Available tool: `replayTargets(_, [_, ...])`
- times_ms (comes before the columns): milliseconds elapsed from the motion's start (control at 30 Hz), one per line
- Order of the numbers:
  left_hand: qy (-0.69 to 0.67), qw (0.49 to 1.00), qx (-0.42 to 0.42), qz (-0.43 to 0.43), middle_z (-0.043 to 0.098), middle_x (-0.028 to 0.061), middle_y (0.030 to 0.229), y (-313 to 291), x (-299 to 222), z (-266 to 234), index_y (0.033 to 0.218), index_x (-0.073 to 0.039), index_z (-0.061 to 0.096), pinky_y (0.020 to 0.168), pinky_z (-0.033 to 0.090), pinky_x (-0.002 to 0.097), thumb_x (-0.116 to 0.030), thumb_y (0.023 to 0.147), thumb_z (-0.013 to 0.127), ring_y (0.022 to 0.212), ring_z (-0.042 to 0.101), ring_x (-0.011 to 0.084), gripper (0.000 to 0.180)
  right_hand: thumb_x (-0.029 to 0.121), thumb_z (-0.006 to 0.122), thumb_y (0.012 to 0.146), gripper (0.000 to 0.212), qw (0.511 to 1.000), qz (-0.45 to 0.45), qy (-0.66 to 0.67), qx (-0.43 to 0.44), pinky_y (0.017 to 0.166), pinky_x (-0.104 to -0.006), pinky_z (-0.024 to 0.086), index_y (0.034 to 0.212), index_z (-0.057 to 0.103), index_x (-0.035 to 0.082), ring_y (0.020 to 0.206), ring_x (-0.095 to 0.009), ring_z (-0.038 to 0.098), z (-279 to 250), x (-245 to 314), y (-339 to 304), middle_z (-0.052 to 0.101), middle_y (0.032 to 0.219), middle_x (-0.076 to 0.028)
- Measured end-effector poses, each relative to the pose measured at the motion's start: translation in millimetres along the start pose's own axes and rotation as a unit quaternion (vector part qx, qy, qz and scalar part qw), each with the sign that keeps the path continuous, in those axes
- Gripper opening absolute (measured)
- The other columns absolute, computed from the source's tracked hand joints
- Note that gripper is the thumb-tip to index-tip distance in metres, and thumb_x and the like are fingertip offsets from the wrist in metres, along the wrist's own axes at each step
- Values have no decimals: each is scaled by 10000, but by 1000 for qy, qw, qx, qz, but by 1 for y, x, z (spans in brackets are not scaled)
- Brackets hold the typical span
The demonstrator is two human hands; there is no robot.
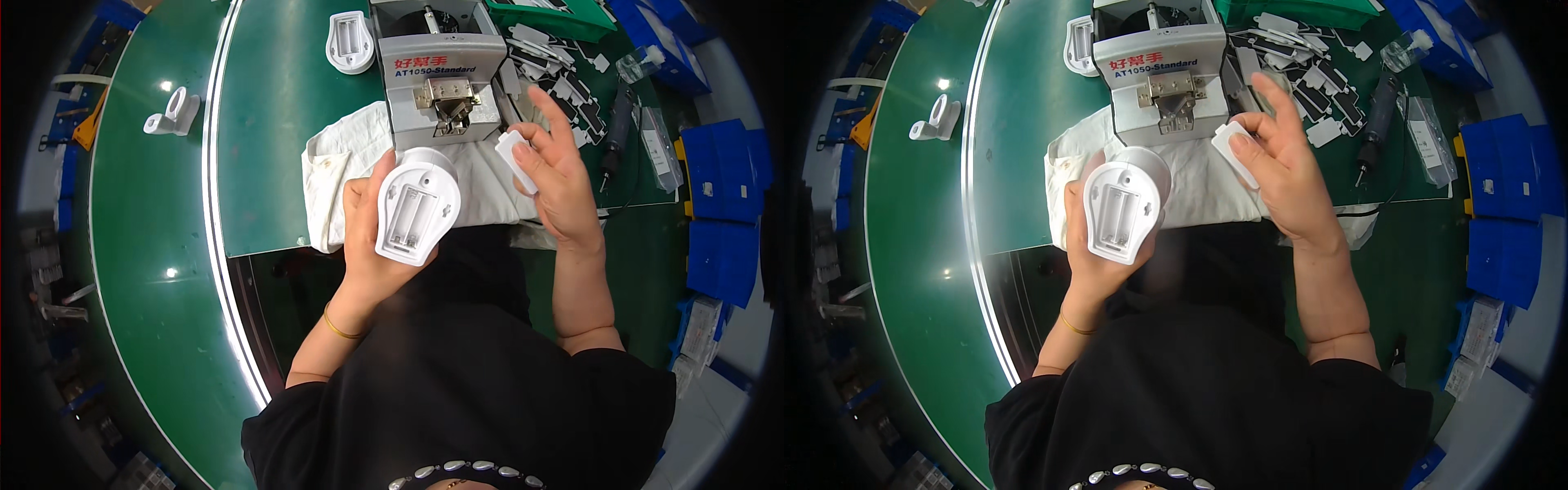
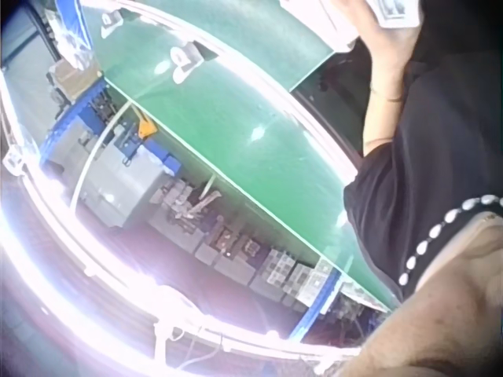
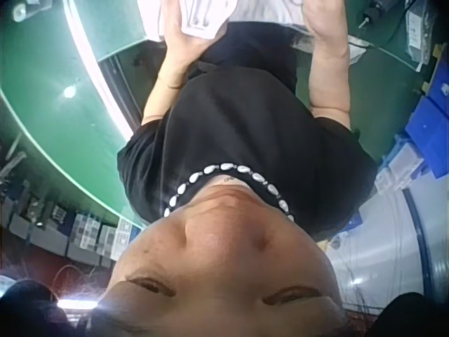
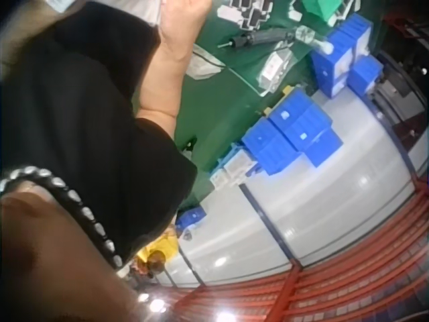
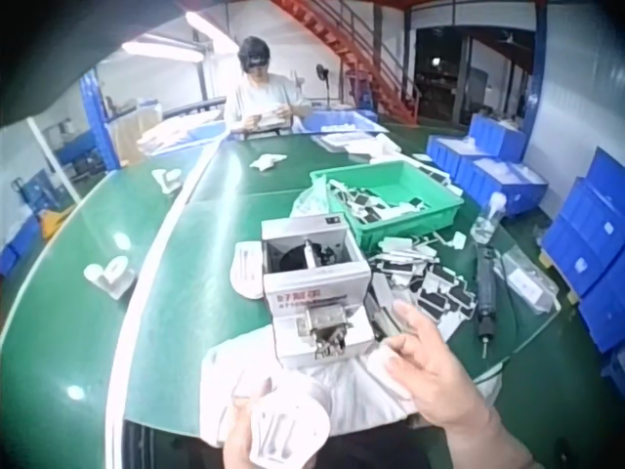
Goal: The worker is assembling white plastic housings for electronic devices, involving picking up parts, using an automatic screw feeder, and fastening with an electric screwdriver.
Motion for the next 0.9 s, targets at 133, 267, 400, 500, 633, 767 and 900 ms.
replayTargets(133, [78,994,-48,59,544,32,965,0,-9,-5,1407,12,503,809,420,284,-7,595,792,858,454,199,862,-8,619,936,486,997,-10,-71,-24,545,-200,445,1387,438,9,825,-101,627,-15,9,-5,621,1105,-96])
replayTargets(267, [95,994,-42,34,601,75,1083,-2,-5,-2,1276,34,572,871,419,312,-19,600,789,917,470,227,712,24,647,936,247,990,-30,-136,6,601,-174,443,1169,574,-15,782,-87,622,2,29,-18,656,1032,-83])
replayTargets(400, [124,990,-41,47,585,34,961,-3,-9,1,1355,17,547,787,417,293,-35,623,819,847,455,199,783,10,649,932,271,987,-102,-122,-1,661,-194,453,1189,569,-16,820,-69,592,33,39,-31,672,957,-56])
replayTargets(500, [133,989,-41,58,559,21,895,-3,-9,4,1379,0,542,719,420,276,-47,632,850,804,457,188,810,-33,648,916,347,985,-69,-123,100,708,-201,460,1249,551,-17,845,-60,573,47,34,-31,667,986,-58])
replayTargets(633, [120,991,-35,55,559,26,891,-3,-13,7,1371,0,550,710,428,275,-54,623,862,800,461,190,813,-62,656,898,362,976,-65,-165,128,697,-192,468,1240,547,-13,829,-62,589,67,35,-32,682,996,-75])
replayTargets(767, [128,989,-40,62,560,29,894,-6,-13,8,1371,2,550,706,435,277,-63,623,866,802,462,191,815,-63,672,888,325,972,-88,-175,128,633,-185,488,1194,577,-10,790,-69,623,71,23,-36,703,998,-92])
replayTargets(900, [126,988,-49,82,562,34,904,-11,-12,7,1373,3,543,709,439,282,-78,630,870,805,464,193,816,-63,681,882,311,968,-98,-197,121,636,-191,497,1177,600,-9,802,-72,629,77,13,-43,704,1000,-86])
Point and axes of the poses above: each hand's wrist, its own y-axis towards the middle knuckle, its own z-axis out of the palm, x = y × z, the point moved 9 cm from there along y, towards the middle knuckle
